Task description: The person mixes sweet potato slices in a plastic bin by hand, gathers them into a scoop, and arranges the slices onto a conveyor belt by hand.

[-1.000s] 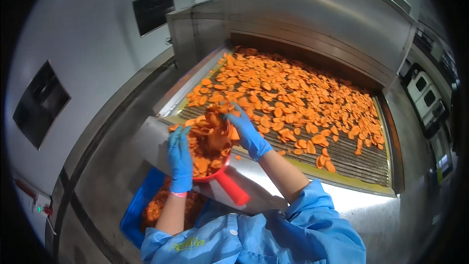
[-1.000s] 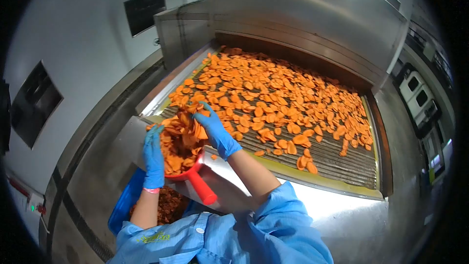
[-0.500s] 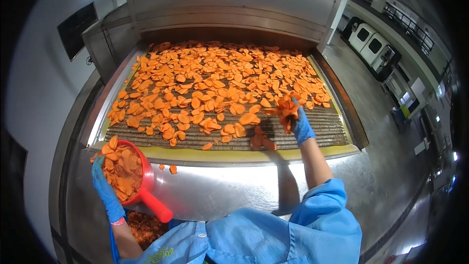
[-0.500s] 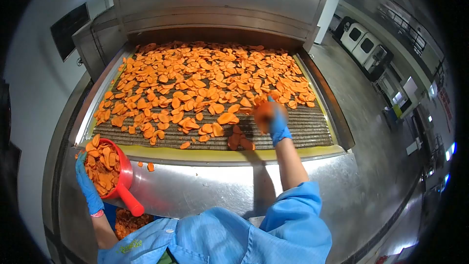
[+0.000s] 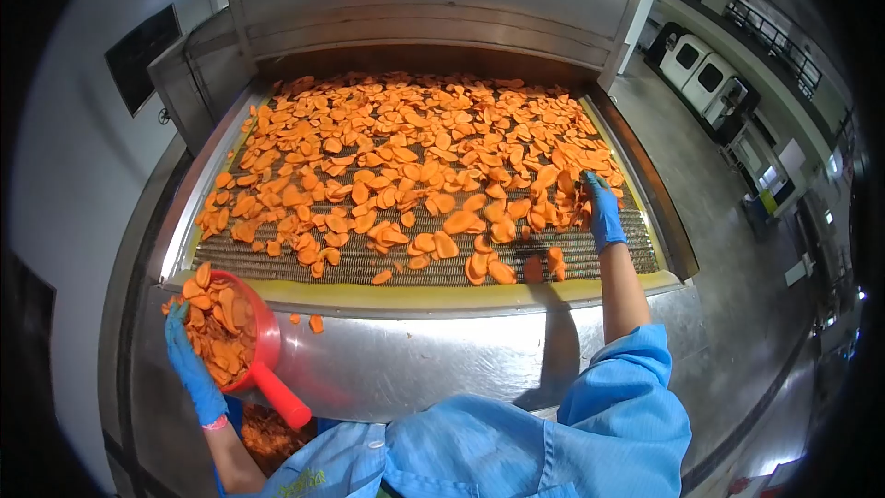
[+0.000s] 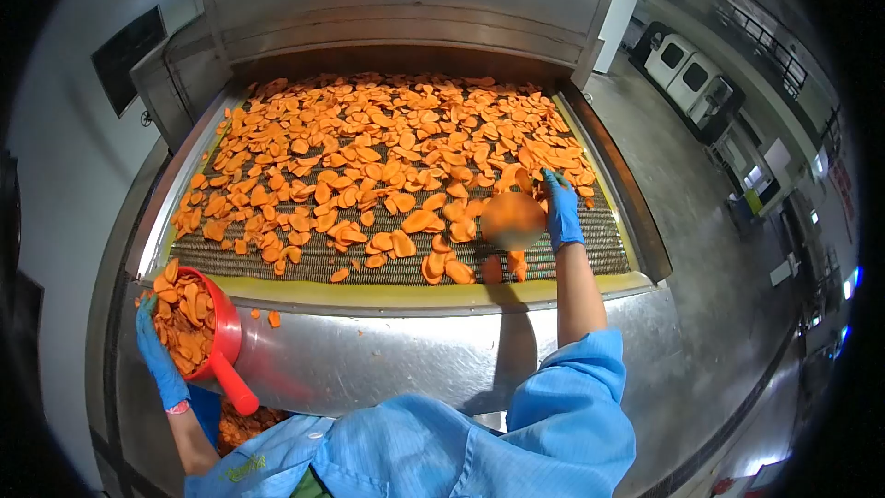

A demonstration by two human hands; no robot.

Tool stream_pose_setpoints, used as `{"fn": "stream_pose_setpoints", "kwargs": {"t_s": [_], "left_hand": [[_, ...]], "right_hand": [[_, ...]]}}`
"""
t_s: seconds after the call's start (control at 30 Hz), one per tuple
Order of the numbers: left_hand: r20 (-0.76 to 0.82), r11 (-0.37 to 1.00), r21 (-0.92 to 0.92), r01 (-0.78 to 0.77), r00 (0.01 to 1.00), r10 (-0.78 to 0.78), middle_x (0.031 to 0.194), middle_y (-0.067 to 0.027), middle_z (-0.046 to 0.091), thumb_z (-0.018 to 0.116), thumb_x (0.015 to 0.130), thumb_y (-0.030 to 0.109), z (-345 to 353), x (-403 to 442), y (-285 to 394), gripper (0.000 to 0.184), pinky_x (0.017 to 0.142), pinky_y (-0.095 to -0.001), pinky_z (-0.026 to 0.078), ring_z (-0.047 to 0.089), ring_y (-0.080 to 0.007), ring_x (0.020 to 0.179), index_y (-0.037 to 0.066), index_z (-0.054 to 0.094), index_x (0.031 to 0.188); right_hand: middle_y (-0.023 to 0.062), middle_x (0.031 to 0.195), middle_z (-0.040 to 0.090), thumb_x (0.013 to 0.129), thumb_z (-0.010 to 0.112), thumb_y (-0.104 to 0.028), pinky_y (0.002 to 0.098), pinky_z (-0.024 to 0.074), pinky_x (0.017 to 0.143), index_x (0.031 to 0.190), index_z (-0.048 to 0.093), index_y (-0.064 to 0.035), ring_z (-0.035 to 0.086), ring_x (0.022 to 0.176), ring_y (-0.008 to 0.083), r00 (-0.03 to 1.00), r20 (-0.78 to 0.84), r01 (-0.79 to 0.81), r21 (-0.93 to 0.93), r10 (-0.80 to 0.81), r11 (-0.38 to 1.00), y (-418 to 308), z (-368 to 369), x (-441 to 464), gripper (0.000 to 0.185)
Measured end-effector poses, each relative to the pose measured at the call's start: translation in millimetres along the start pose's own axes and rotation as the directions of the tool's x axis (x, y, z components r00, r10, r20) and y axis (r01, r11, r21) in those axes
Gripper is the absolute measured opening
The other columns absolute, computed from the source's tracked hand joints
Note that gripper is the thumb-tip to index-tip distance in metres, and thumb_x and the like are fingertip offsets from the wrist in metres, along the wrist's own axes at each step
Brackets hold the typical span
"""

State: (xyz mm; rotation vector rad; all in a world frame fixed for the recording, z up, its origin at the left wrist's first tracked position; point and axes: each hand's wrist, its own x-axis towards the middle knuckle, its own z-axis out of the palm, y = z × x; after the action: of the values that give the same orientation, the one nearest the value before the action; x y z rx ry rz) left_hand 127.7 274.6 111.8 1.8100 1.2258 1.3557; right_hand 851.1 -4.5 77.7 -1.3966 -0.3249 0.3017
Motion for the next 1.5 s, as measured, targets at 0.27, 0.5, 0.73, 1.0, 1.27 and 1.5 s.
{"fn": "stream_pose_setpoints", "kwargs": {"t_s": [0.27, 0.5, 0.73, 1.0, 1.27, 1.5], "left_hand": [[-0.004, 0.990, -0.130, 0.059, 0.998, -0.060, 0.135, -0.0142, 0.050, 0.040, 0.101, 0.028, -4, 4, -21, 0.043, 0.108, -0.0364, 0.032, 0.045, -0.0231, 0.126, -0.005, 0.056, 0.124], [0.013, 0.995, -0.094, 0.042, 0.999, -0.041, 0.135, -0.0139, 0.051, 0.038, 0.102, 0.025, -4, 5, -19, 0.042, 0.109, -0.0357, 0.031, 0.045, -0.0226, 0.126, -0.004, 0.055, 0.125], [0.014, 1.000, 0.006, 0.002, 1.000, -0.002, 0.137, -0.0141, 0.050, 0.038, 0.102, 0.024, -5, 2, -15, 0.040, 0.110, -0.0364, 0.030, 0.044, -0.0234, 0.128, -0.004, 0.056, 0.125], [0.041, 1.000, 0.024, 0.002, 0.999, -0.003, 0.137, -0.0142, 0.050, 0.037, 0.103, 0.025, -9, 5, -19, 0.041, 0.110, -0.0368, 0.029, 0.043, -0.0239, 0.129, -0.004, 0.057, 0.125], [0.011, 0.999, 0.020, 0.046, 0.999, -0.046, 0.136, -0.0135, 0.051, 0.039, 0.102, 0.023, -6, 2, -16, 0.038, 0.110, -0.0371, 0.030, 0.044, -0.0241, 0.128, -0.002, 0.057, 0.123], [0.020, 0.997, 0.058, 0.045, 0.999, -0.046, 0.138, -0.0138, 0.049, 0.038, 0.102, 0.023, -8, 1, -11, 0.038, 0.110, -0.0372, 0.029, 0.043, -0.0241, 0.130, -0.001, 0.058, 0.123]], "right_hand": [[0.0147, 0.111, 0.064, 0.077, 0.061, 0.011, 0.0299, 0.0549, 0.080, 0.130, 0.053, -0.0017, 0.066, 0.091, 0.0224, 0.995, 0.100, 0.016, -0.080, -0.008, 0.997, -20, -42, -24, 0.055], [0.0066, 0.082, 0.064, 0.085, 0.068, -0.022, 0.0282, 0.0490, 0.062, 0.122, 0.062, -0.0083, 0.061, 0.072, 0.0154, 0.972, -0.123, 0.103, -0.535, -0.198, 0.838, -12, -98, 3, 0.040], [0.0122, 0.091, 0.069, 0.074, 0.057, 0.013, 0.0297, 0.0528, 0.053, 0.117, 0.062, -0.0026, 0.064, 0.061, 0.0189, 0.994, -0.015, 0.098, -0.312, -0.108, 0.945, 4, -131, 6, 0.047], [0.0112, 0.097, 0.068, 0.087, 0.050, 0.003, 0.0281, 0.0537, 0.059, 0.115, 0.065, -0.0045, 0.069, 0.074, 0.0208, 0.994, -0.104, -0.053, -0.199, 0.032, 0.979, -8, -145, 2, 0.033], [0.0086, 0.105, 0.070, 0.081, 0.051, 0.010, 0.0289, 0.0517, 0.083, 0.110, 0.068, 0.0009, 0.065, 0.094, 0.0180, 0.985, 0.006, 0.153, -0.490, -0.172, 0.858, -15, -130, -13, 0.034], [0.0101, 0.100, 0.071, 0.086, 0.052, 0.003, 0.0279, 0.0530, 0.074, 0.118, 0.064, 0.0003, 0.066, 0.085, 0.0180, 0.998, 0.056, 0.021, -0.394, 0.001, 0.919, -21, -135, -21, 0.034]]}}
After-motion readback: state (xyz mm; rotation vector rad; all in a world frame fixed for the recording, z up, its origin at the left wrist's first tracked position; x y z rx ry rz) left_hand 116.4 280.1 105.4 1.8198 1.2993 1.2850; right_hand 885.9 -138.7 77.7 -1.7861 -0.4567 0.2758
